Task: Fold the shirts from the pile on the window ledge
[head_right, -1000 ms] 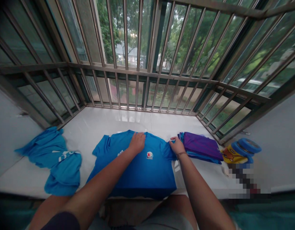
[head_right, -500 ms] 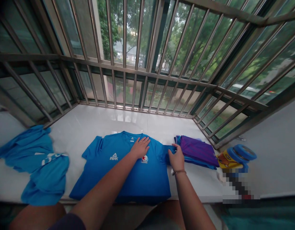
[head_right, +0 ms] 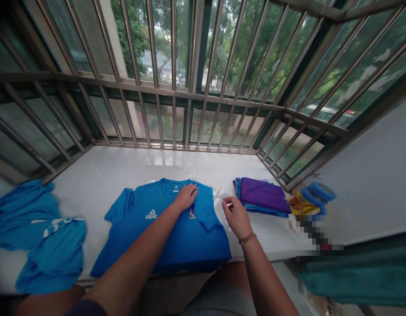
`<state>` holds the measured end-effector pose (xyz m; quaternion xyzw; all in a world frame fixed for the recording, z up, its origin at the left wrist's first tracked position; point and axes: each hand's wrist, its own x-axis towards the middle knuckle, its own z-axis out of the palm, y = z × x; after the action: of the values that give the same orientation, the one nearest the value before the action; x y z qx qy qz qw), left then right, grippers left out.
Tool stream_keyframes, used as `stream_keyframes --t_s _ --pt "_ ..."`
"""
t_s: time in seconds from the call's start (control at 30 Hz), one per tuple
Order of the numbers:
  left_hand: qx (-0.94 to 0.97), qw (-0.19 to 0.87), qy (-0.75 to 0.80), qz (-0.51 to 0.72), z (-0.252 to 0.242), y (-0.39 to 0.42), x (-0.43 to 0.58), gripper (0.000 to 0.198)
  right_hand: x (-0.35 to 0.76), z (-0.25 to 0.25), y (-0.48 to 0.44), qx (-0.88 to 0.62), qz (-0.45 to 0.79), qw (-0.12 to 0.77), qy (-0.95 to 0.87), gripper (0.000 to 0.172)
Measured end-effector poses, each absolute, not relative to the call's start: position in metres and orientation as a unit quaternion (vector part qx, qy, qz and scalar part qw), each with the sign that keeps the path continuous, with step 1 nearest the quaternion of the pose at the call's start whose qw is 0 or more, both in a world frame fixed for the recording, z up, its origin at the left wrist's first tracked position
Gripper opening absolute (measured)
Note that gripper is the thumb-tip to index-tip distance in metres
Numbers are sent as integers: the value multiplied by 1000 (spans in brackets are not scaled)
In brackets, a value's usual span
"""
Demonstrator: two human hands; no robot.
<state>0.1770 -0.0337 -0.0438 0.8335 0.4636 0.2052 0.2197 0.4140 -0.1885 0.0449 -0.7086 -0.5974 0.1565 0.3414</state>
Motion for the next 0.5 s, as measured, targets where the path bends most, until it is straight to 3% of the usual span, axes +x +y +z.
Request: stream_keyframes --t_s 0.1,0.23,0.37,0.5 --pt "837 229 442 228 -39 -39 173 39 412 20 -212 -655 201 260 -681 33" --pt "845 244 419 226 -35 -44 170 28 407 0 -232 -658 145 176 -718 29" --pt "843 252 421 221 -34 -44 169 5 411 -7 -238 -687 77 150 -707 22" --pt "839 258 420 228 -33 -42 168 7 415 -16 -242 -716 43 149 -681 26"
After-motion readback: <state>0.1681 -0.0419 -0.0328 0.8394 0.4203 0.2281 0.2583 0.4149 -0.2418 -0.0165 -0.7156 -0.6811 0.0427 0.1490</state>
